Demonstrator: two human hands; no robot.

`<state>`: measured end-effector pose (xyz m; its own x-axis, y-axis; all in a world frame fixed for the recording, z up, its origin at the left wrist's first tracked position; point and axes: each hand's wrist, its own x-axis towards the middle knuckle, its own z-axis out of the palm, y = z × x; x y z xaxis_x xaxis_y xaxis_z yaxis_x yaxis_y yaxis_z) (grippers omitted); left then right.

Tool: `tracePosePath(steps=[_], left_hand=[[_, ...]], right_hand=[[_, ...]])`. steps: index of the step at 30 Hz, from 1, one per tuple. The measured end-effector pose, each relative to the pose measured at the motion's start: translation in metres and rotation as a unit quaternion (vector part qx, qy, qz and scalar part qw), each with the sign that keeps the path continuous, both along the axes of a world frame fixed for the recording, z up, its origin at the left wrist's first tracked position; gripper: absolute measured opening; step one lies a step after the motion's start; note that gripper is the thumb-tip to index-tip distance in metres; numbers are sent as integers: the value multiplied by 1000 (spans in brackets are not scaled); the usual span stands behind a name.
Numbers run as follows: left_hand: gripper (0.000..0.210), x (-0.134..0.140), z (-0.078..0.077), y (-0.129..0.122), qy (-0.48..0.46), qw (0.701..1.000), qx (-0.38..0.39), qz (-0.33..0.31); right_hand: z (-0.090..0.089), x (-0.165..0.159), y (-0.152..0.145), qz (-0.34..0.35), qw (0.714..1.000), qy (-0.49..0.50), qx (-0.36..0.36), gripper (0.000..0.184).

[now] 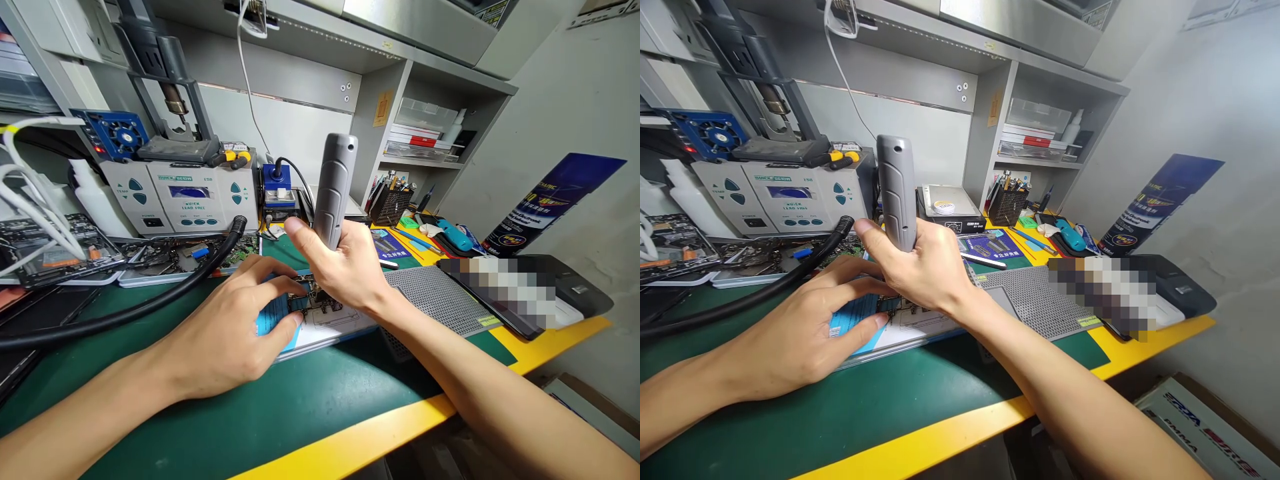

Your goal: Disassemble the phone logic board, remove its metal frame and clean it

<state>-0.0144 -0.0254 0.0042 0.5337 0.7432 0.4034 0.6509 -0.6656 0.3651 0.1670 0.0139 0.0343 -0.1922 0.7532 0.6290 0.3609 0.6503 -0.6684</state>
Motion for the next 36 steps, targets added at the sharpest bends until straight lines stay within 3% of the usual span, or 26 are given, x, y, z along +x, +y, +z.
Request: tracePosePath(steps=[10,36], left_hand=[[25,0,0,0,1,1000,1,1],[24,1,0,1,-5,1000,-15,-4]], right_hand=[[-2,0,1,-10,1000,-3,-7,48],[-3,-1,0,-1,1000,16,-9,50]])
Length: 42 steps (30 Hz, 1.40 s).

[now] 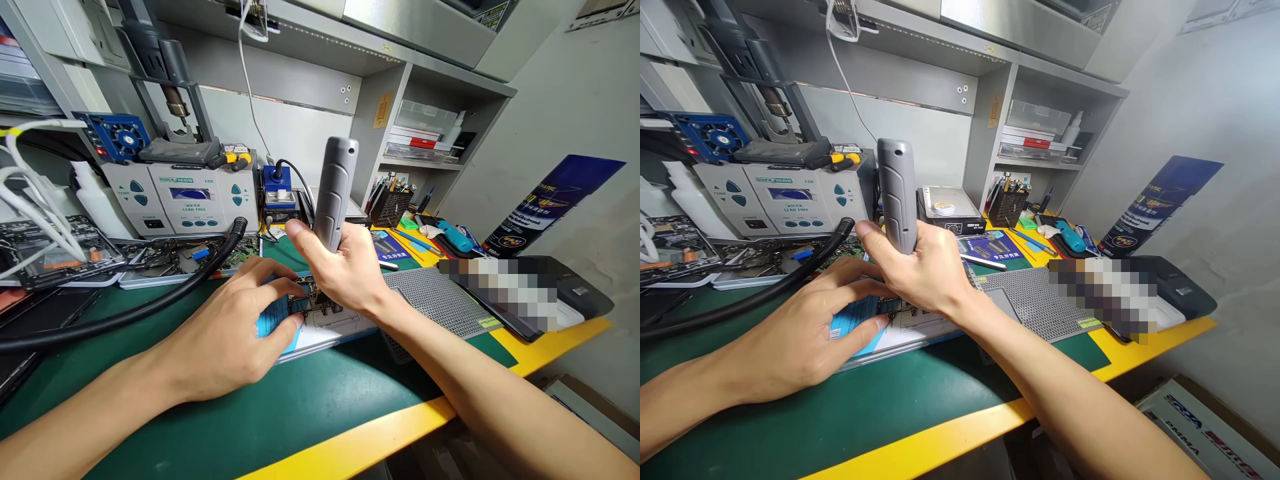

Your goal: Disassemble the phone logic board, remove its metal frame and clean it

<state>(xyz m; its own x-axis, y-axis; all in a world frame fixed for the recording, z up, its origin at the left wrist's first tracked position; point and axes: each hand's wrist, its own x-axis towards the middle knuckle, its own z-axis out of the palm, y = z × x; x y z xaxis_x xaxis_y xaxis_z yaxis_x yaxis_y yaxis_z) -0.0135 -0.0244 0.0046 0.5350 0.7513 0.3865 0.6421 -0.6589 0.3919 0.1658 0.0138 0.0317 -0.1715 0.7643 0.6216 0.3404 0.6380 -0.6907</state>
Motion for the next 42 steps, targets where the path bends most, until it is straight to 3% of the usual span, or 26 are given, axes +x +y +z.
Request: tracePosePath(steps=[42], left_hand=[[24,-1,-1,-2,-7,1000,10,-4]], right_hand=[[0,-2,1,-12,998,42,-33,51]])
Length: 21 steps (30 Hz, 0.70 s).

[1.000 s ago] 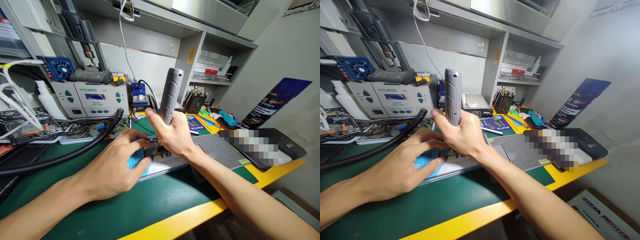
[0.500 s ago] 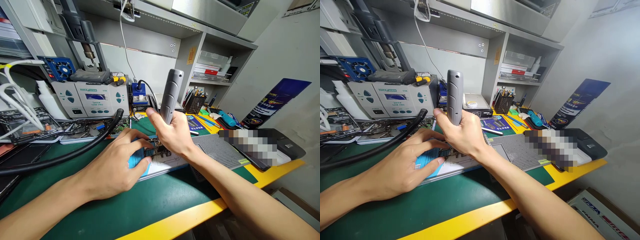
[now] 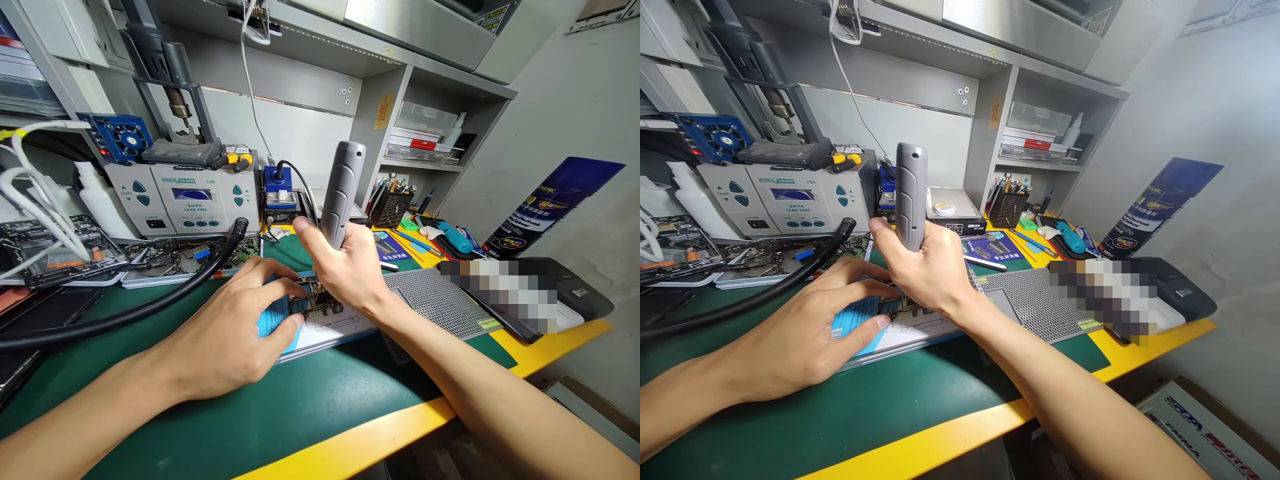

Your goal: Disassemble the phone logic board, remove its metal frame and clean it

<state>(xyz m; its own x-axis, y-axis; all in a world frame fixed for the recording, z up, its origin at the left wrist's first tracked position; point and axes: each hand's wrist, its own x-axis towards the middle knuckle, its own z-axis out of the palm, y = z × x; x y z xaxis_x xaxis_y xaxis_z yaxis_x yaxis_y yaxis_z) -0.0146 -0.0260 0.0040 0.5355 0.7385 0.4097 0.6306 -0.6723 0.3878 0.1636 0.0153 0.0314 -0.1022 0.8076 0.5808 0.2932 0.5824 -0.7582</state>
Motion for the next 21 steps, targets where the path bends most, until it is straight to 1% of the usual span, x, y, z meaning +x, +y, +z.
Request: tracePosePath(steps=[2,6,12,17,21], left_hand=[[24,0,0,0,1,1000,-1,4],[25,-1,-1,0,7,1000,2,7],[26,0,0,-1,11,1000,11,7],[26,0,0,0,7,1000,11,6],[26,1,1,1,13,1000,8,8]], right_hand=[[0,0,0,5,1000,-4,-7,51],[-1,0,0,-15,1000,-3,-8,53],[0,0,0,-23,1000,-15,-16,53],[0,1,-1,-7,999,-19,-32,53],[0,1,1,-11,1000,-7,-28,54]])
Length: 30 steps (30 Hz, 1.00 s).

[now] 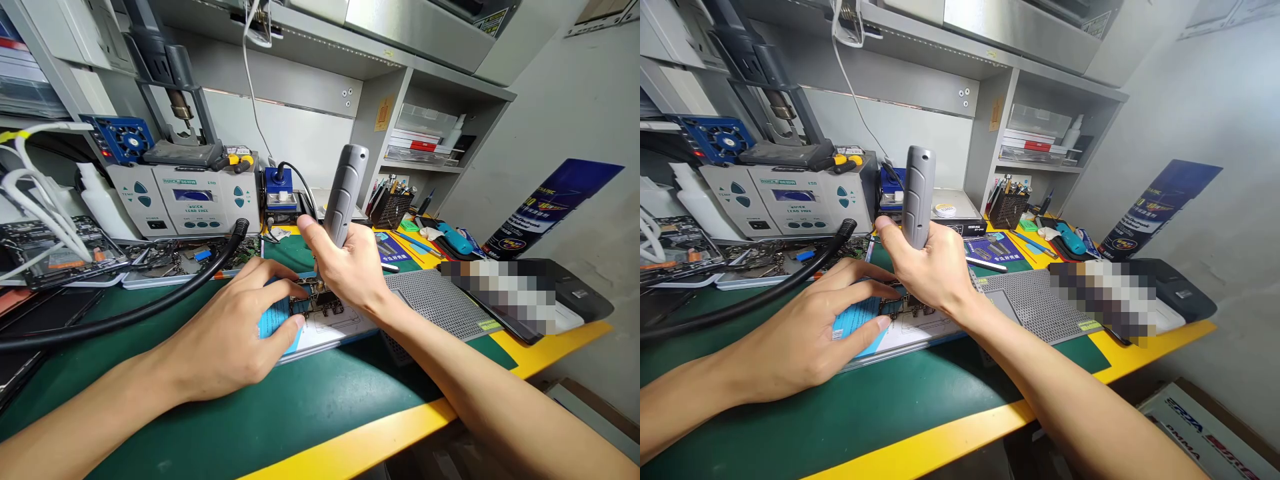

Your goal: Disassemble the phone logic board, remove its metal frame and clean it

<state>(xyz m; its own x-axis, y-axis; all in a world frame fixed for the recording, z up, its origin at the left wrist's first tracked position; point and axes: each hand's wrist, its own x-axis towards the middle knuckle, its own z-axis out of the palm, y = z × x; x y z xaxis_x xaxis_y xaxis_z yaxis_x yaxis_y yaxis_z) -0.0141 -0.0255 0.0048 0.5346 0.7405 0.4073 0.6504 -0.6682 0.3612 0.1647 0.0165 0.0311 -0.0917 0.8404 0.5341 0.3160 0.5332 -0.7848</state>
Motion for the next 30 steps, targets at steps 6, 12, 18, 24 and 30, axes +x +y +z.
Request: tracePosePath(steps=[6,12,18,24,30], left_hand=[[25,0,0,-1,0,1000,2,-3],[24,-1,0,0,-2,1000,-1,-7],[20,1,2,1,5,1000,-20,-17],[20,0,4,0,-5,1000,-13,-21],[23,-2,-2,3,-3,1000,2,-21]], right_hand=[[-1,1,2,-5,1000,-6,-1,56],[2,2,2,4,999,5,-32,57],[14,9,7,1,998,64,-18,54],[19,27,6,-11,999,26,15,54],[-1,38,-5,-41,996,68,26,53]])
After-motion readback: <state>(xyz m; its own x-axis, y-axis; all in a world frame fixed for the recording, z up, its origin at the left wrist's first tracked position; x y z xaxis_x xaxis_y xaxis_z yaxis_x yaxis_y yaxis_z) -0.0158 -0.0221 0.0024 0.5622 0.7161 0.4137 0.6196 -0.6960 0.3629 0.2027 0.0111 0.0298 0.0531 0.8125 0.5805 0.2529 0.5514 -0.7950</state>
